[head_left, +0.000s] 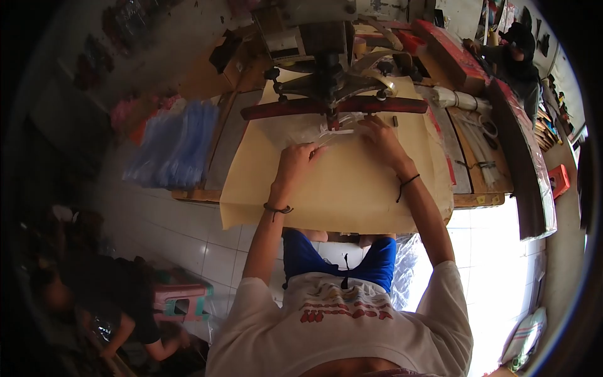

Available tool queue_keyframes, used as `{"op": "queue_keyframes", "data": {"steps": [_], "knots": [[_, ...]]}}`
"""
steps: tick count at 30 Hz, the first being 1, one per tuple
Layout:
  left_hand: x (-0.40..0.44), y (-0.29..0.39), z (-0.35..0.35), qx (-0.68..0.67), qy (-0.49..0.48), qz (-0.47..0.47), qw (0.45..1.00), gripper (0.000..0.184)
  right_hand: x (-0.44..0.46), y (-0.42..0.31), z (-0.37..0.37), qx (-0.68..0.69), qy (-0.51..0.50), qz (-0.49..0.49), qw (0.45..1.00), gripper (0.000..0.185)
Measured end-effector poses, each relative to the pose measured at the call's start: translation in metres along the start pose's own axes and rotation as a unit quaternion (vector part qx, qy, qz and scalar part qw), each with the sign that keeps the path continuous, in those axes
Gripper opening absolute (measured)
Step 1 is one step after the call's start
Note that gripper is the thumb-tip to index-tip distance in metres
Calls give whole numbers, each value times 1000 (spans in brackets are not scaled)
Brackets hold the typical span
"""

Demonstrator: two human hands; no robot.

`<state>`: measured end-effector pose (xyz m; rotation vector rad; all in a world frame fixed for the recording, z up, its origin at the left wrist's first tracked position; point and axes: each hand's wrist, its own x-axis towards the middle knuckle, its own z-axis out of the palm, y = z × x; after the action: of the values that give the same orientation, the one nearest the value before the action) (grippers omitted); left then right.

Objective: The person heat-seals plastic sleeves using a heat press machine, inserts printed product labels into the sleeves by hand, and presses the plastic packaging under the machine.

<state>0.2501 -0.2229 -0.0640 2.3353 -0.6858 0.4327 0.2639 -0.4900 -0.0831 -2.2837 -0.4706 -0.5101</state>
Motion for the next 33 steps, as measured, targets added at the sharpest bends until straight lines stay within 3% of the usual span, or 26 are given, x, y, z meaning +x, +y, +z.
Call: {"op": "queue_keyframes", "data": {"steps": [2,3,6,9,13,16,19,25,28,29,32,33], "knots": [[-11,6,9,-26,23,-1,999,29,-3,2,5,-16,-4,11,1000,37],[-13,19,-3,6,-54,-25,998,23,-3,3,7,-31,0,12,999,37],[-27,28,-11,91,44,73,992,31,-5,4,5,-52,5,-6,999,37],[-31,-3,-5,114,30,29,993,46,-5,1,4,-32,0,-25,999,31],[-25,-40,-8,133,11,-14,991,45,1,-1,-1,-48,-69,-100,991,19],[-22,-53,-12,158,20,-33,987,43,-1,-18,-4,-5,-19,-123,992,15],[-27,-62,-22,160,7,-68,985,42,-2,-25,-8,14,-86,-50,995,19],[-50,-84,-43,158,41,-107,981,40,-3,-25,-8,48,-118,-105,986,13],[-58,-92,-48,160,54,-86,982,38,1,-21,-11,36,-250,-34,967,21],[-65,-92,-48,160,58,-85,982,36,-2,-14,-5,155,-261,-29,952,35],[-55,-89,-51,164,85,-81,980,33,3,-34,-15,148,-391,73,906,43],[-54,-86,-50,160,90,-91,979,33,3,-37,-17,143,-392,75,906,52]]}}
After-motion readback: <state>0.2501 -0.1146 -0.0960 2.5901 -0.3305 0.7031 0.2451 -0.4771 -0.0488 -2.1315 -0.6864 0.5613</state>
